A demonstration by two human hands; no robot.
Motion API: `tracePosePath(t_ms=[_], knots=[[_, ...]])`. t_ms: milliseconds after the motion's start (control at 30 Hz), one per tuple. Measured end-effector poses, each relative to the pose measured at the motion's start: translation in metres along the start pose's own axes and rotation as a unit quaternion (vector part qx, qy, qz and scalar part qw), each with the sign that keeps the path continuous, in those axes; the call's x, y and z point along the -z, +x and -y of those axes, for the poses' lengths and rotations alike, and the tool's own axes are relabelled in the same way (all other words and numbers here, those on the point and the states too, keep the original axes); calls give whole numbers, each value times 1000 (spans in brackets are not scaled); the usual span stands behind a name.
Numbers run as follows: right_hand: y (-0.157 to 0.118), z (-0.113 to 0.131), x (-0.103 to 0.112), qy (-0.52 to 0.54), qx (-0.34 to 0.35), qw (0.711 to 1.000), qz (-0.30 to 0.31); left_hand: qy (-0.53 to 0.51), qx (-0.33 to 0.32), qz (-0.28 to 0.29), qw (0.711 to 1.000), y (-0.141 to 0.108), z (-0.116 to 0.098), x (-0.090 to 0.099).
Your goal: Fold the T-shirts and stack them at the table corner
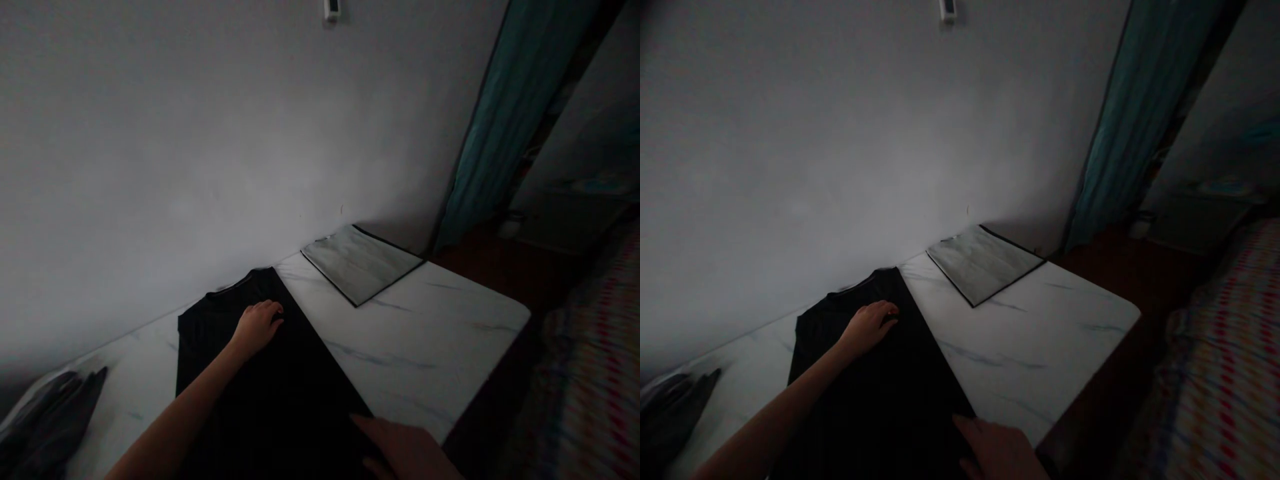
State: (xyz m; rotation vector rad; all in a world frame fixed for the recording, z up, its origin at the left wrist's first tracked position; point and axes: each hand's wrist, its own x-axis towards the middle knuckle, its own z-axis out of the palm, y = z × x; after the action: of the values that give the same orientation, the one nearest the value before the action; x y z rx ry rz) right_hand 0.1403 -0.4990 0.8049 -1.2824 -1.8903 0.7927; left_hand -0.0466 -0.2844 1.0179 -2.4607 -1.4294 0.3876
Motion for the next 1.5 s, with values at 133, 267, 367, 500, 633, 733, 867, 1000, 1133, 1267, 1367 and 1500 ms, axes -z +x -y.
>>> tracePosePath(t_ms=[133,267,367,500,633,733,867,1000,1133,1267,1367,1500], knots=[[-26,0,19,8,-48,999,0,-83,-150,38,984,-70,-39,-11],[-54,5,16,0,-74,996,-47,-58,-243,3,968,-98,-76,-37],[-72,14,-2,-22,-50,993,-105,8,-270,-27,963,-102,-95,-47],[-87,37,-30,-89,33,982,-162,99,-293,-39,950,-105,-102,-45],[-89,54,-60,-150,116,970,-151,155,-294,-50,942,-113,-98,-43],[-88,52,-76,-169,102,976,-90,180,-280,-38,942,-119,-98,-46],[-95,36,-70,-29,54,998,33,179,-262,-22,948,-125,-101,-47],[-98,12,-50,151,-46,987,21,148,-254,-18,956,-134,-103,-47],[-82,-17,-51,236,-187,950,-84,109,-278,-19,954,-153,-111,-48],[-60,-30,-64,380,-148,913,23,61,-345,-23,936,-179,-127,-48],[-54,-30,-59,429,-129,886,119,38,-364,-34,930,-198,-140,-46],[-65,-36,-43,452,-126,861,197,31,-345,-54,936,-221,-151,-58]])
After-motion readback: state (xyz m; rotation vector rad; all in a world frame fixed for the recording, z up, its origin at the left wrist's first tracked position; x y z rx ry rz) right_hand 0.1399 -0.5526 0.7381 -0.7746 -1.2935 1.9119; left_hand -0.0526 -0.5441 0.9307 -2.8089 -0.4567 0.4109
